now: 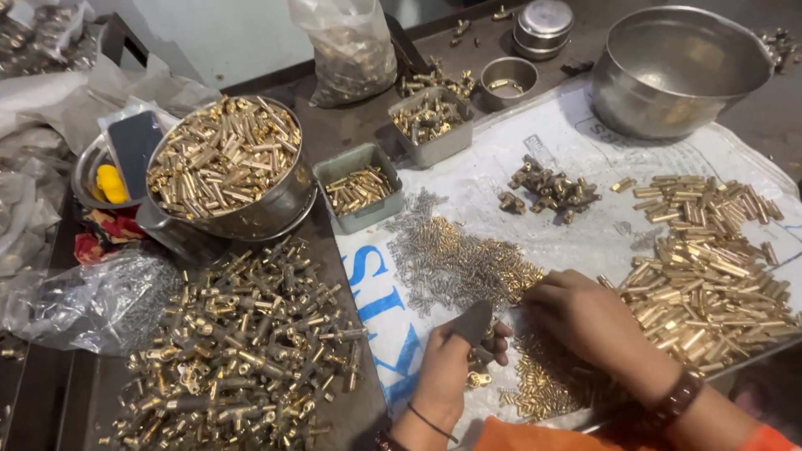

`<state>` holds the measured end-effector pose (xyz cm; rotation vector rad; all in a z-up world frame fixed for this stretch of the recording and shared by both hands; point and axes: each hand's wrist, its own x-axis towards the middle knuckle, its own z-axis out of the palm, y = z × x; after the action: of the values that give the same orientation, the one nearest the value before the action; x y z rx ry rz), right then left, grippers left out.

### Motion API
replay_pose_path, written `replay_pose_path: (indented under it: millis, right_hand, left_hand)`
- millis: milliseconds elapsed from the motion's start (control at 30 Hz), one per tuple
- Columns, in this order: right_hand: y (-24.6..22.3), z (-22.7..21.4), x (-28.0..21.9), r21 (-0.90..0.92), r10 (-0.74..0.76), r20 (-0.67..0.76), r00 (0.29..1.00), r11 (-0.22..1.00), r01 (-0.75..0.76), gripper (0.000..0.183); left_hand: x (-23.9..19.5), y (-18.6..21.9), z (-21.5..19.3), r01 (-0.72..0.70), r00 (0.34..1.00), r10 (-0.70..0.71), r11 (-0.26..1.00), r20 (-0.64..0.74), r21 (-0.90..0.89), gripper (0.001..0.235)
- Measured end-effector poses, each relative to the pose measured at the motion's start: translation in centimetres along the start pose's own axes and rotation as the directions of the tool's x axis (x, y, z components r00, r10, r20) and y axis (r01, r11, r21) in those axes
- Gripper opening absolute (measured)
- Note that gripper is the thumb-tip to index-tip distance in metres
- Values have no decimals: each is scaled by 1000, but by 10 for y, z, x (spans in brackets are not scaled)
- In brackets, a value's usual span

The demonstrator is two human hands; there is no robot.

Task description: Assembling small brass metal components by hand at a workbench.

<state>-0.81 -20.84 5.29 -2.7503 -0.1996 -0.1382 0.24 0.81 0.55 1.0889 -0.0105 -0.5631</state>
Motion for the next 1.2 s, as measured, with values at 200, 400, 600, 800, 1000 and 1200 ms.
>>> replay_pose_path:
  millis: [200, 400, 600, 800, 1000, 1200]
  right_hand:
    - [-10, 6, 9, -120, 59, 81, 995, 992, -50, 26]
    - [-4, 12, 3, -10, -31, -1, 1000, 999, 31, 32]
    - [-7, 22, 6, -106, -125, -11, 992, 987, 123, 30]
    - [-13, 12, 3, 67, 104, 71, 992, 992, -109, 27]
    - [-27, -1, -21, 465, -105, -94, 990, 875, 137, 19]
    - [-40, -1, -22, 387, -163, -148, 975, 898, 209, 17]
  left_hand:
    - [-2, -3, 0, 7, 1000, -6, 1000, -29, 30, 32]
    - [-3, 7, 6, 39, 997, -35, 997, -65, 62, 35]
    - [4, -6, 1, 73, 996, -78, 993, -45, -98, 46]
    - [6, -11, -6, 93, 996, -92, 986, 7, -137, 51]
    - [5, -10, -1, 116, 989, -124, 988, -80, -102, 41]
    - [7, -14, -7, 138, 990, -142, 981, -24, -139, 41]
